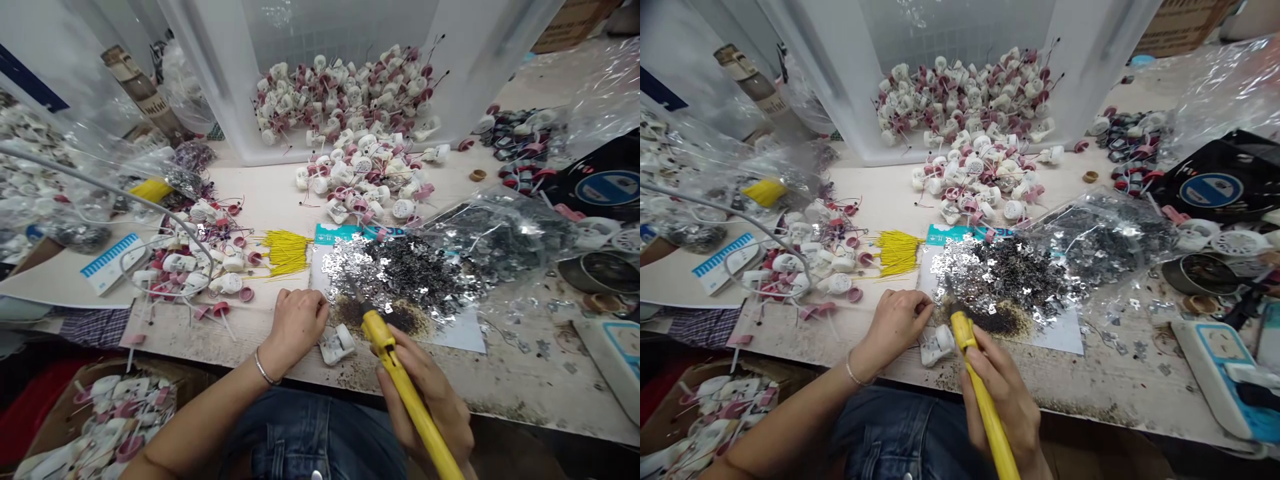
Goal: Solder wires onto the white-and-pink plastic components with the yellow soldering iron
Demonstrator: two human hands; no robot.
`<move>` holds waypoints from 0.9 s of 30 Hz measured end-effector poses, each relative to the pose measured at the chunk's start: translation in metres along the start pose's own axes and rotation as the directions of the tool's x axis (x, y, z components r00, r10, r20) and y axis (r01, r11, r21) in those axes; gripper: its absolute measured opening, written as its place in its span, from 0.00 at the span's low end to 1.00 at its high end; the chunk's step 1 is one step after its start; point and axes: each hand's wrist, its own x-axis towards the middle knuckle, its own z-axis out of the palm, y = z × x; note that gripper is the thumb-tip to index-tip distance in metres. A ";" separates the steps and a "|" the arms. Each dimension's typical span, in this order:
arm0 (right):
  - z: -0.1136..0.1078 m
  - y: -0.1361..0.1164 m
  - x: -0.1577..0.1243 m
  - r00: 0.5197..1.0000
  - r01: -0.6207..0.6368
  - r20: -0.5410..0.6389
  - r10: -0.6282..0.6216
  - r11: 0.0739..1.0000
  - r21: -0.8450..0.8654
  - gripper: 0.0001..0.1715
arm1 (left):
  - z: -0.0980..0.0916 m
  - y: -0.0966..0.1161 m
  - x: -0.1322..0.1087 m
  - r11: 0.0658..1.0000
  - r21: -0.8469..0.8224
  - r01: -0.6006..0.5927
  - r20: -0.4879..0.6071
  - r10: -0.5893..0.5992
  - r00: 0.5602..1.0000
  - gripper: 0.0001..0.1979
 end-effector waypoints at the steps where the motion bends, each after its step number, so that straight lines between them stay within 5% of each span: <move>1: 0.006 0.001 -0.001 1.000 -0.024 -0.020 0.024 1.000 0.004 0.21 | 0.000 0.000 0.000 1.000 0.001 0.003 0.002 -0.003 1.000 0.09; 4: 0.027 0.003 -0.006 0.999 -0.044 -0.013 0.043 0.999 -0.004 0.09 | -0.002 0.000 0.001 1.000 0.005 0.003 0.011 -0.003 1.000 0.09; 8: 0.039 0.005 -0.014 0.999 -0.010 0.043 0.012 0.998 -0.056 0.08 | -0.003 0.001 -0.001 1.000 -0.021 -0.009 0.028 0.009 1.000 0.09; 13: 0.019 0.013 -0.014 1.000 -0.021 -0.025 0.020 0.997 -0.074 0.09 | -0.001 0.007 -0.006 0.983 -0.087 -0.161 0.102 0.169 0.980 0.08; 17: 0.004 0.037 0.001 0.991 0.028 -0.118 -0.061 0.963 -0.268 0.10 | -0.002 0.011 -0.007 0.981 -0.062 -0.184 0.142 0.191 0.971 0.09; 23: 0.004 0.075 0.021 0.995 0.043 0.103 -0.002 0.916 -0.400 0.15 | -0.011 0.005 -0.010 0.983 -0.061 -0.172 0.116 0.179 0.977 0.08; 27: 0.000 0.075 0.016 0.993 0.082 0.111 -0.043 0.923 -0.376 0.17 | -0.023 -0.019 -0.001 0.996 0.066 -0.068 -0.009 0.068 0.998 0.09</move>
